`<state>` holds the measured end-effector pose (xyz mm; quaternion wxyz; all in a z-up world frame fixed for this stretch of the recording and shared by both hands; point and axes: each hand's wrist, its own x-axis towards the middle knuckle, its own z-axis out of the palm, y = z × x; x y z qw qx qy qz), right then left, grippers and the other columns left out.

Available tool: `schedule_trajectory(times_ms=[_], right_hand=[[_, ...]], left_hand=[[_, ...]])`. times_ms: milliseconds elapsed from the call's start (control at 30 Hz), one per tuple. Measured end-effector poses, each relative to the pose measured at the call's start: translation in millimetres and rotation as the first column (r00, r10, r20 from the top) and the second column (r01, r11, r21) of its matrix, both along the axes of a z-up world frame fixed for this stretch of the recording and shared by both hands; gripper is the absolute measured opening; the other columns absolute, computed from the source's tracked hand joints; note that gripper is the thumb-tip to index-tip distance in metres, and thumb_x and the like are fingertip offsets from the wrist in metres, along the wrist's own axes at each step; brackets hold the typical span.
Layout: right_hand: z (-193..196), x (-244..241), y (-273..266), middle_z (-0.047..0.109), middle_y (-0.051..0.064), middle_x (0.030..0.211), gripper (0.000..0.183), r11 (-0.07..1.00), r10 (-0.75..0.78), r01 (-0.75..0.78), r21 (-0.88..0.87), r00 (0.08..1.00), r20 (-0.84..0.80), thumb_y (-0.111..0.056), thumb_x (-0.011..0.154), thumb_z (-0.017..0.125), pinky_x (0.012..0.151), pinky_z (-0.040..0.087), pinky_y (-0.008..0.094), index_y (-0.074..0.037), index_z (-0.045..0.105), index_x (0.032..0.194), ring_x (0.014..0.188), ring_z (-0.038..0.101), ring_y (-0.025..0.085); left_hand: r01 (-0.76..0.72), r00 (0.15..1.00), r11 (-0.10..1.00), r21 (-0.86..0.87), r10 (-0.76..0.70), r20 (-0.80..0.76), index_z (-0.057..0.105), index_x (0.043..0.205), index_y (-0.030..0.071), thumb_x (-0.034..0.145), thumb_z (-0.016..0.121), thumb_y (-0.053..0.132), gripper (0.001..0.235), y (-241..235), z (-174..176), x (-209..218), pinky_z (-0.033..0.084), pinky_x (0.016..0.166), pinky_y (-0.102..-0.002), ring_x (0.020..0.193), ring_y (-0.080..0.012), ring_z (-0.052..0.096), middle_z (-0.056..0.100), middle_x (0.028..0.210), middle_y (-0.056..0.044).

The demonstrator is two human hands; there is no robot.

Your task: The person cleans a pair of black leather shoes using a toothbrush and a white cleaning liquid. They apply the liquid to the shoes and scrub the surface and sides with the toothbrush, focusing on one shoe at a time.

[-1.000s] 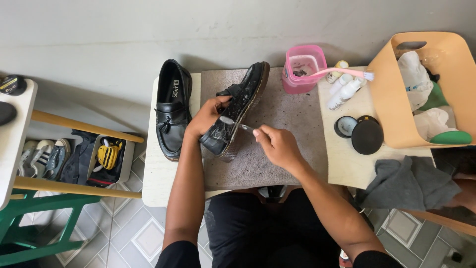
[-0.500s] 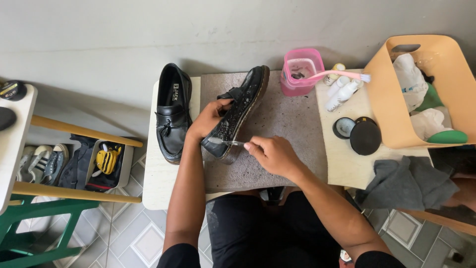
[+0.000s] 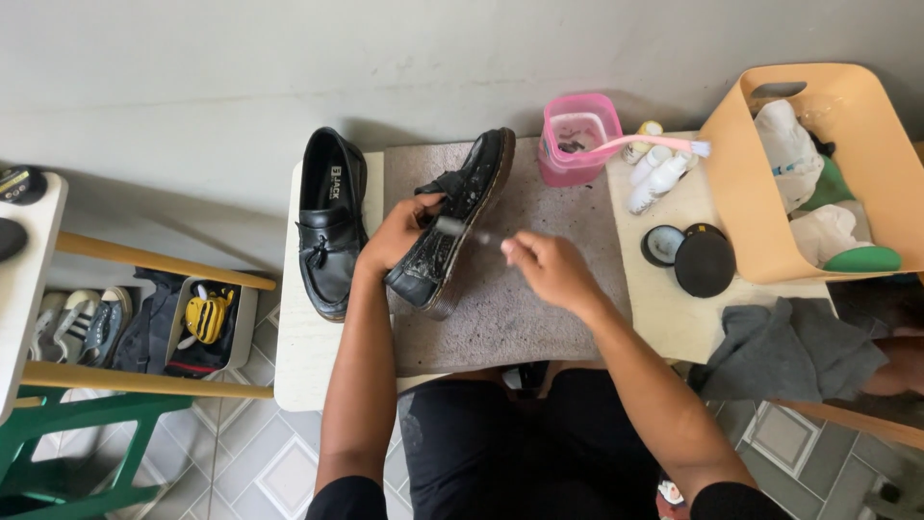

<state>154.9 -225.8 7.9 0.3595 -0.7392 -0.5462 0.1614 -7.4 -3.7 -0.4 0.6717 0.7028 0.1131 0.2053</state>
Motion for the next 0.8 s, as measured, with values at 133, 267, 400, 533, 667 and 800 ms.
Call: schedule_trajectory(times_ms=[133,267,400,533,667,800], right_hand=[[-7,19,10,0.070,0.014,0.065,0.031,0.995,0.097,-0.098,-0.014,0.994,-0.042,-0.027,0.106,0.053,0.059,0.053,0.039,-0.008,0.072,0.090,0.059,0.068,0.029],[-2,21,10,0.063,0.008,0.057,0.034,0.988,0.130,-0.137,-0.078,0.988,-0.089,-0.028,0.108,0.050,0.053,0.047,0.032,-0.009,0.072,0.089,0.049,0.058,0.019],[6,27,16,0.058,0.007,0.051,0.030,0.965,0.192,-0.216,-0.151,0.969,-0.156,-0.023,0.105,0.053,0.050,0.044,0.032,-0.007,0.073,0.088,0.046,0.054,0.018],[24,30,7,0.063,0.012,0.060,0.035,0.986,0.016,-0.023,-0.166,0.999,-0.046,-0.031,0.106,0.052,0.057,0.049,0.039,-0.010,0.073,0.088,0.055,0.062,0.027],[36,33,9,0.065,0.011,0.063,0.036,0.964,0.006,-0.016,-0.267,0.999,-0.039,-0.035,0.104,0.051,0.063,0.051,0.039,-0.014,0.074,0.086,0.062,0.065,0.028],[34,29,2,0.066,0.016,0.064,0.032,0.936,0.120,-0.149,-0.318,0.987,-0.110,-0.029,0.101,0.053,0.068,0.051,0.042,-0.011,0.074,0.085,0.066,0.066,0.031]], left_hand=[[0.022,1.000,0.999,0.047,-0.023,0.003,0.061,0.130,-0.010,0.085,0.078,0.000,0.049,4,6,0,0.054,0.097,-0.046,0.102,-0.0277,0.068,0.073,0.111,-0.022],[0.027,0.999,1.000,0.013,-0.027,-0.030,0.064,0.130,-0.005,0.085,0.079,0.000,0.048,7,-5,-1,0.056,0.094,-0.041,0.100,-0.0247,0.071,0.075,0.109,-0.018],[0.007,0.998,1.000,0.021,-0.006,-0.055,0.063,0.131,-0.008,0.083,0.077,-0.001,0.050,-7,28,-4,0.054,0.097,-0.043,0.102,-0.0263,0.070,0.074,0.111,-0.020],[-0.003,0.998,1.000,0.025,0.004,-0.067,0.062,0.131,-0.009,0.084,0.075,-0.002,0.049,-6,17,-5,0.054,0.097,-0.043,0.103,-0.0246,0.067,0.073,0.109,-0.020],[-0.008,0.998,1.000,0.002,0.008,-0.063,0.063,0.131,-0.007,0.082,0.079,0.000,0.051,1,15,3,0.055,0.095,-0.042,0.101,-0.0248,0.069,0.074,0.110,-0.019],[-0.014,0.998,1.000,-0.004,0.013,-0.068,0.063,0.132,-0.007,0.080,0.080,-0.002,0.054,11,-8,1,0.054,0.097,-0.042,0.101,-0.0248,0.068,0.074,0.111,-0.020]])
